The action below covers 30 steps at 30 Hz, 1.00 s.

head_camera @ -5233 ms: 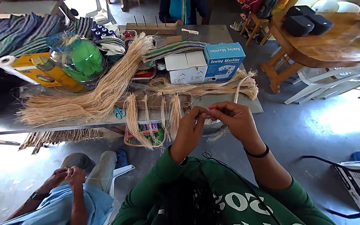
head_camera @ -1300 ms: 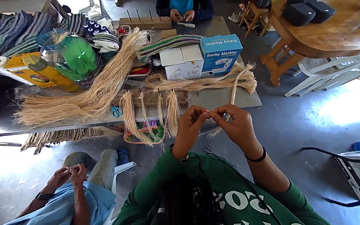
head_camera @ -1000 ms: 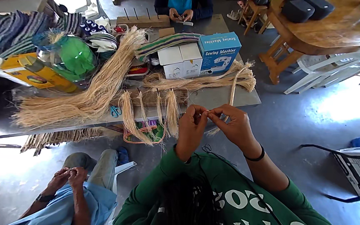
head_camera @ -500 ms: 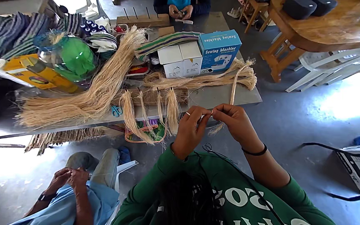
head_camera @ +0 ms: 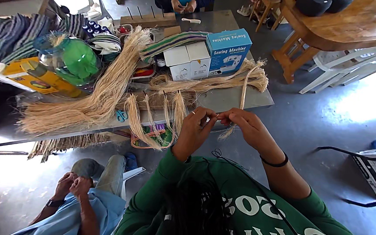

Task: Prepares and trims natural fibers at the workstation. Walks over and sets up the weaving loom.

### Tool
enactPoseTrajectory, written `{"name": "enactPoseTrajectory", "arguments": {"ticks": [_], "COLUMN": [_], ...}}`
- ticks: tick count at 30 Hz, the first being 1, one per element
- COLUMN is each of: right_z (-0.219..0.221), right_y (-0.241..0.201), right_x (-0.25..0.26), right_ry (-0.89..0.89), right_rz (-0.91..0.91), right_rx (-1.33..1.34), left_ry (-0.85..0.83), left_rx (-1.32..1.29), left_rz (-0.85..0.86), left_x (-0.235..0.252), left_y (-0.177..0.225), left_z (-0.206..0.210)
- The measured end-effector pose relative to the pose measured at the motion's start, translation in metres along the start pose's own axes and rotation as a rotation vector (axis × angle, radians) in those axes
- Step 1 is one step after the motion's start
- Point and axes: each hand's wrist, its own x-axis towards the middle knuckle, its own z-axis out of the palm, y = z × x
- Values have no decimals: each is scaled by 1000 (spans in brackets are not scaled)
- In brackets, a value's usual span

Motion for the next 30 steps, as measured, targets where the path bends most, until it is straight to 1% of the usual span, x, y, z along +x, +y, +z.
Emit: {"name": "enactPoseTrajectory", "arguments": {"ticks": [3, 6, 7, 9, 12, 19, 25, 30], "right_z": [-1, -3, -4, -4, -1, 5, 6, 6], "right_y": [-9, -11, -10, -6, 2, 4, 7, 4], "right_x": [-2, -2, -1, 2, 11, 16, 13, 11], "right_ry": [-4, -30, -29, 29, 113, 23, 37, 83], "right_rz": [-115, -149, -136, -80, -14, -9, -65, -150], "right_rx": [-189, -175, -134, -63, -46, 63, 79, 1], "left_ry": [-42, -54, -59, -69, -87, -60, -55, -41], "left_rx": [-152, -312, -345, -391, -446, -428, -398, -363], "left_rz": [-85, -210, -244, -288, -310, -323, -328, -340], "left_x": [2, 2, 2, 1, -1, -2, -3, -2], "left_y": [0, 4, 5, 6, 8, 9, 8, 12], "left_z": [-2, -1, -1, -1, 1, 2, 1, 1]}}
